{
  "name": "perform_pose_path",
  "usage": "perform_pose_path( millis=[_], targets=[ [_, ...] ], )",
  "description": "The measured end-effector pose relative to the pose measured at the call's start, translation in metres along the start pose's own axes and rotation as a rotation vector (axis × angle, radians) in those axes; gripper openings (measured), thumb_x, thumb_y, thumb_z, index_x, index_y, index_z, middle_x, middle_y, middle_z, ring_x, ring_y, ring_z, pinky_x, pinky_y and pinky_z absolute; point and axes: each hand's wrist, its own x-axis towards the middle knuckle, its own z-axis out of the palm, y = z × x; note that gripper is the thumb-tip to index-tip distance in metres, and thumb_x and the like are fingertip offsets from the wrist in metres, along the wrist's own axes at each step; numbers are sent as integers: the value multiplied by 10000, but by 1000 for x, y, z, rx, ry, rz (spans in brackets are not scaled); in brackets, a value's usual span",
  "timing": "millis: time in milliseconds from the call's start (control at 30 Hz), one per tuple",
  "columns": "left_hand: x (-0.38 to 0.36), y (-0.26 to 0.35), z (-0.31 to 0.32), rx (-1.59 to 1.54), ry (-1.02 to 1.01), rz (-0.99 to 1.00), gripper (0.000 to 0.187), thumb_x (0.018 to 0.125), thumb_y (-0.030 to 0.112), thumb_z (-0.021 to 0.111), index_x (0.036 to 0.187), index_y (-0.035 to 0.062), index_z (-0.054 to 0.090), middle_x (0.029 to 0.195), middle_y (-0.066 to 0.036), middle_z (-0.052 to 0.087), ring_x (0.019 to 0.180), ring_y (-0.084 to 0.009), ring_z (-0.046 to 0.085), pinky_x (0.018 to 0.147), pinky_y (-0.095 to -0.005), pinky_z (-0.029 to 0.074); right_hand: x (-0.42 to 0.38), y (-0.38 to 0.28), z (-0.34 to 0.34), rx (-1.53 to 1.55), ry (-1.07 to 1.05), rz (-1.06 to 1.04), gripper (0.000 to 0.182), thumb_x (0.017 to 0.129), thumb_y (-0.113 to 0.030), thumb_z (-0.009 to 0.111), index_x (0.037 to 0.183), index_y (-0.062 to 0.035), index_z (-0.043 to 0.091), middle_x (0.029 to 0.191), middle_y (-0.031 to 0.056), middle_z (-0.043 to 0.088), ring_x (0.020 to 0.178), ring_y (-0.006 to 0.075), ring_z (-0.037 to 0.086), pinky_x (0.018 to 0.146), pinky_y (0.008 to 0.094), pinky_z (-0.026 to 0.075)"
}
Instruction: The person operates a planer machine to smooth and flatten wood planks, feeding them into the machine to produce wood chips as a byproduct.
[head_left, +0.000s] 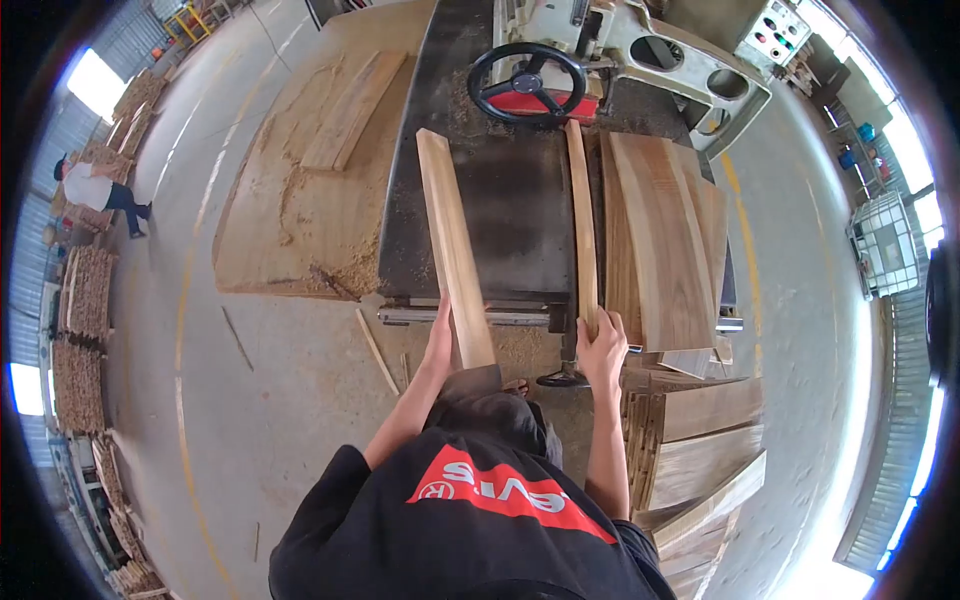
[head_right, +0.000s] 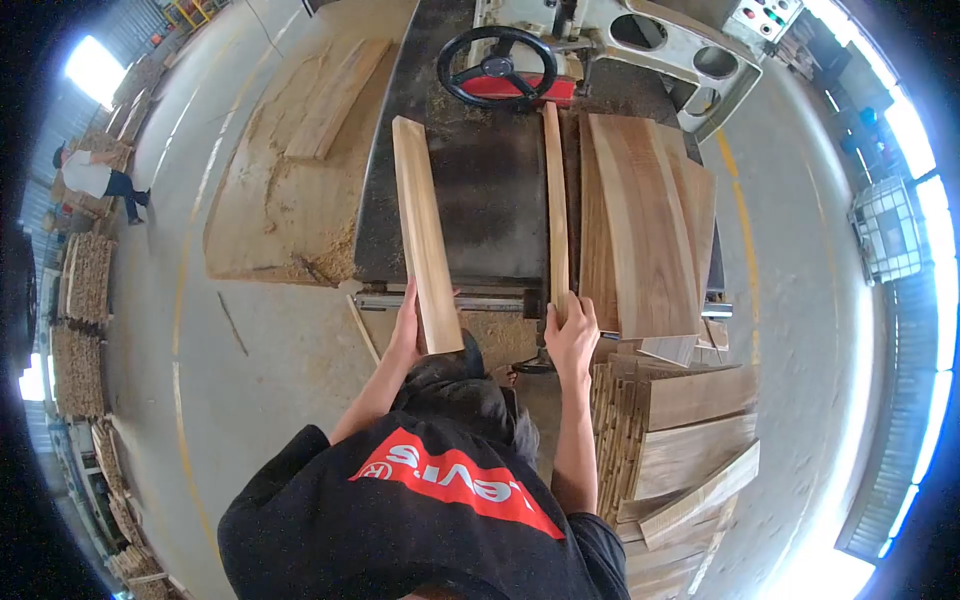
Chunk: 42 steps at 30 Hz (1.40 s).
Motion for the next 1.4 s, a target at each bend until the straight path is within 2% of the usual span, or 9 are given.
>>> perform_pose_path(
  millis=[133, 267, 400, 533, 700, 1000, 1167, 1267, 1400],
  targets=[
    [0, -10, -14, 721, 351, 225, 744, 1125, 628, 520, 1558, 30, 608, 1144, -46, 767, 989, -129, 686, 864, -362, 571, -3, -9, -24, 236, -79, 149, 280, 1034, -156, 626, 1219, 50, 668, 1017, 325, 712, 968, 523, 715, 804, 568, 553],
    [-23, 12, 24, 1418, 593, 332, 784, 1030, 491, 738, 1616, 14, 530, 1150, -131, 729, 1139, -293, 660, 973, -445, 543, -8, -35, -28, 287, -110, 306, 380, 1103, -321, 605, 1116, 54, 665, 878, 333, 702, 810, 483, 737, 698, 516, 551],
    [-17, 0, 10, 1750, 405, 738, 1064, 822, 518, 900, 1645, 2, 466, 1371, -318, 600, 1259, -481, 557, 1084, -540, 471, -24, -80, -26, 387, -177, 228, 549, 859, -365, 939, 1058, 66, 664, 844, 267, 749, 789, 379, 784, 688, 428, 592],
    [-38, 20, 23, 2020, -22, 503, 1391, 673, 693, 928, 1721, 24, 304, 1685, -457, 225, 1619, -596, 150, 1329, -617, 192, -21, -73, 4, 456, -98, 107, 482, 805, -226, 907, 1094, 79, 671, 851, 260, 755, 801, 414, 787, 701, 468, 610],
    [-8, -9, 25, 1845, -294, 761, 1284, 666, 507, 979, 1701, 73, 357, 1703, -448, 205, 1646, -594, 59, 1329, -682, 137, -1, -79, 31, 229, -142, 19, 756, 854, -156, 801, 1520, 71, 527, 1453, 370, 563, 1251, 517, 637, 1021, 561, 566],
    [-4, -20, 50, 1716, -270, 787, 1031, 766, 535, 877, 1637, 119, 514, 1638, -417, 380, 1648, -557, 151, 1313, -694, 146, 20, -73, 68, 32, 3, -217, 602, 989, -31, 644, 1566, 74, 504, 1700, 329, 364, 1590, 531, 331, 1305, 559, 353],
    [18, 17, 40, 2048, -223, 630, 691, 812, 447, 840, 1462, 236, 737, 1602, -329, 516, 1626, -509, 279, 1317, -653, 213, 36, -64, 78, -88, -23, -218, 638, 975, -22, 597, 1596, 62, 479, 1686, 253, 452, 1581, 416, 417, 1303, 525, 371],
    [14, 62, 26, 2158, -335, 640, 691, 821, 439, 838, 1473, 239, 725, 1599, -338, 513, 1626, -511, 276, 1312, -655, 231, 40, -61, 81, -75, -28, -204, 642, 969, -8, 563, 1602, 54, 477, 1699, 220, 453, 1573, 398, 436, 1296, 505, 386],
    [5, 54, 11, 1940, -465, 621, 1163, 727, 554, 901, 1631, -29, 460, 1669, -380, 386, 1649, -530, 191, 1330, -643, 193, 27, -67, 83, 47, -51, -194, 576, 1048, -90, 553, 1599, 63, 477, 1700, 248, 439, 1572, 439, 422, 1292, 536, 373]
  ],
)
